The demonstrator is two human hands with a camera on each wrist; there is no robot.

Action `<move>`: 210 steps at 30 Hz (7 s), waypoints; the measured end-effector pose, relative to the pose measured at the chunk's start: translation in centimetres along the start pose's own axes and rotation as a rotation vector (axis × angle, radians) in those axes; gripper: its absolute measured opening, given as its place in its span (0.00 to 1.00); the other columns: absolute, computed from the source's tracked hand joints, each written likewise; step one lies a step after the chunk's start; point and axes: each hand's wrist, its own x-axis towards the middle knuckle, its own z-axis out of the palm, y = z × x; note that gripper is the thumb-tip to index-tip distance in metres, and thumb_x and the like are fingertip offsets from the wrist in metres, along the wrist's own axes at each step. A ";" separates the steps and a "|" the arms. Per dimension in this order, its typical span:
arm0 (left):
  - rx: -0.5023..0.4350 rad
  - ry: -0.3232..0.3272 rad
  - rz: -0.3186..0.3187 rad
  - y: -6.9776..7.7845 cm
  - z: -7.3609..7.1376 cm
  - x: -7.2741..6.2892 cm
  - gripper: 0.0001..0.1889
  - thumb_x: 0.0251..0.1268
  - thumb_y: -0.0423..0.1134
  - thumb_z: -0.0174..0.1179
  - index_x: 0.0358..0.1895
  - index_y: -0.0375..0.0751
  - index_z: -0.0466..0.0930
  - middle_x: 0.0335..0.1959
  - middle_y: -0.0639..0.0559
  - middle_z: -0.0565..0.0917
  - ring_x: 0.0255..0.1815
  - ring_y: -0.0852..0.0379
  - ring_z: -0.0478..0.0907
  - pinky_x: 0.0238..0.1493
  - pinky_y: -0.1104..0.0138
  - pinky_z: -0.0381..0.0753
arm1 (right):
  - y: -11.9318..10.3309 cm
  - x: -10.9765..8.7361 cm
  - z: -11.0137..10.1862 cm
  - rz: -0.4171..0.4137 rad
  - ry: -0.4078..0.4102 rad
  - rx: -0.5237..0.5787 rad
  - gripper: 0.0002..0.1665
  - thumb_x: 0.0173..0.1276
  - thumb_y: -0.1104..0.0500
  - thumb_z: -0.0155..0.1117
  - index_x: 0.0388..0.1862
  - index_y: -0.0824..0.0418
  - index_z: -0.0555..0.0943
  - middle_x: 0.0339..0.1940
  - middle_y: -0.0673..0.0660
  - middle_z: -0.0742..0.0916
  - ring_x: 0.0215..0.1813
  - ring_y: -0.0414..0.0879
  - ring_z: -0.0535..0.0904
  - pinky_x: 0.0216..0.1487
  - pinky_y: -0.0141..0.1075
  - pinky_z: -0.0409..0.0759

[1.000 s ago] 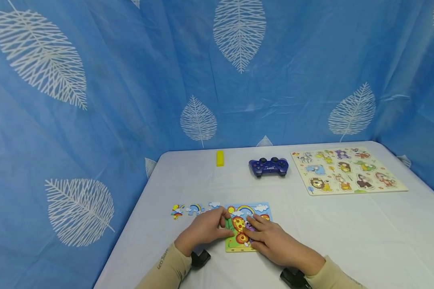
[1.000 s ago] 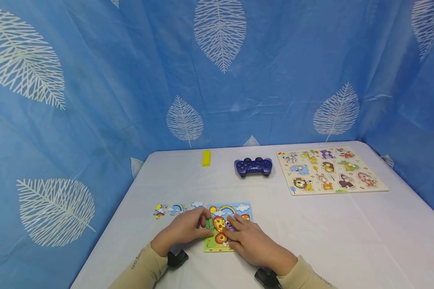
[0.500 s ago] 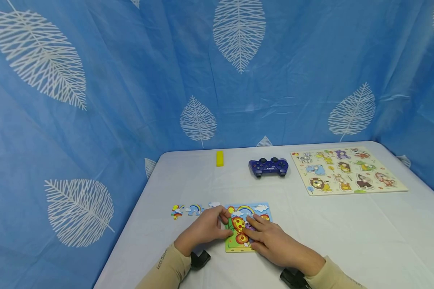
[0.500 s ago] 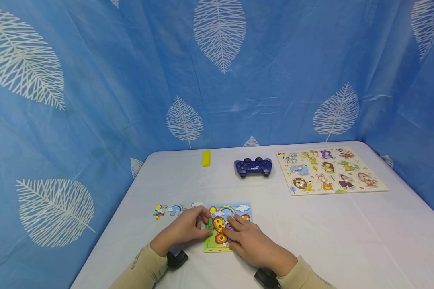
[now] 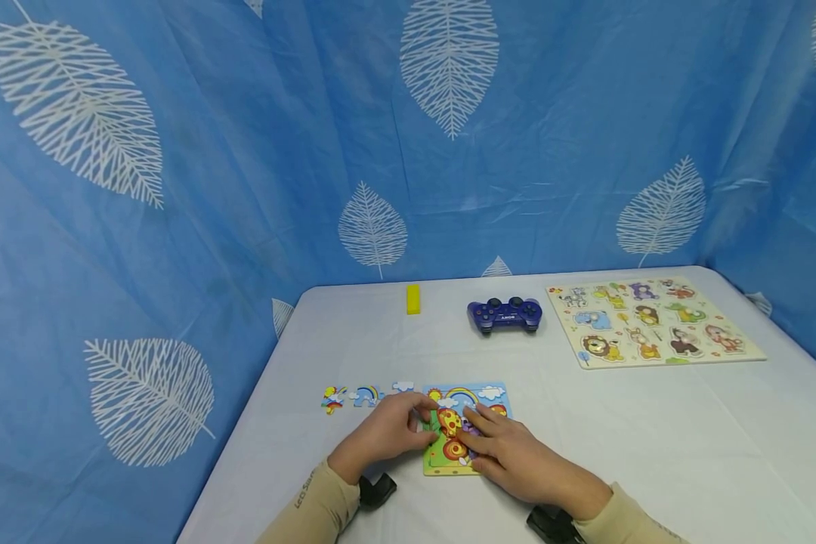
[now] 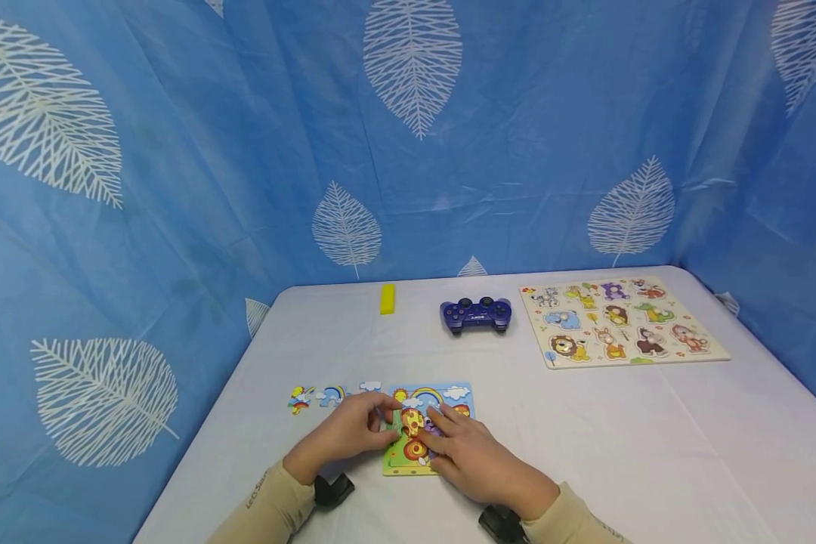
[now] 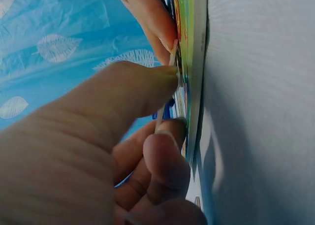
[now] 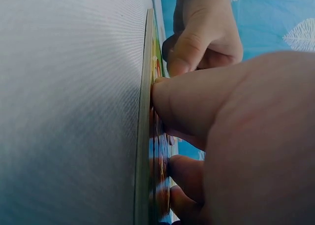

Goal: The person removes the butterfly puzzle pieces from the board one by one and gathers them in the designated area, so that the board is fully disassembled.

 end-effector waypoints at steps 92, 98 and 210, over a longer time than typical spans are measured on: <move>0.141 0.132 -0.456 -4.1 -8.8 -11.1 0.27 0.57 0.31 0.73 0.62 0.32 0.81 0.32 0.51 0.78 0.32 0.57 0.72 0.30 0.66 0.73 | -0.1 0.0 -0.1 0.029 -0.057 0.061 0.28 0.81 0.47 0.55 0.75 0.55 0.74 0.80 0.65 0.68 0.80 0.67 0.60 0.68 0.67 0.67; 0.191 0.261 -0.309 1.1 -7.0 -7.5 0.18 0.63 0.36 0.72 0.55 0.37 0.84 0.33 0.55 0.79 0.28 0.61 0.72 0.28 0.68 0.73 | 0.1 0.0 -0.2 0.034 -0.041 0.072 0.28 0.81 0.48 0.56 0.75 0.55 0.75 0.80 0.65 0.68 0.80 0.67 0.60 0.68 0.67 0.67; 0.004 0.221 -0.178 2.5 3.8 2.0 0.06 0.69 0.49 0.69 0.42 0.54 0.84 0.35 0.65 0.87 0.28 0.71 0.76 0.30 0.71 0.74 | 0.3 -0.2 -1.2 0.226 0.049 0.057 0.31 0.72 0.51 0.69 0.65 0.72 0.80 0.72 0.70 0.77 0.76 0.69 0.67 0.70 0.61 0.70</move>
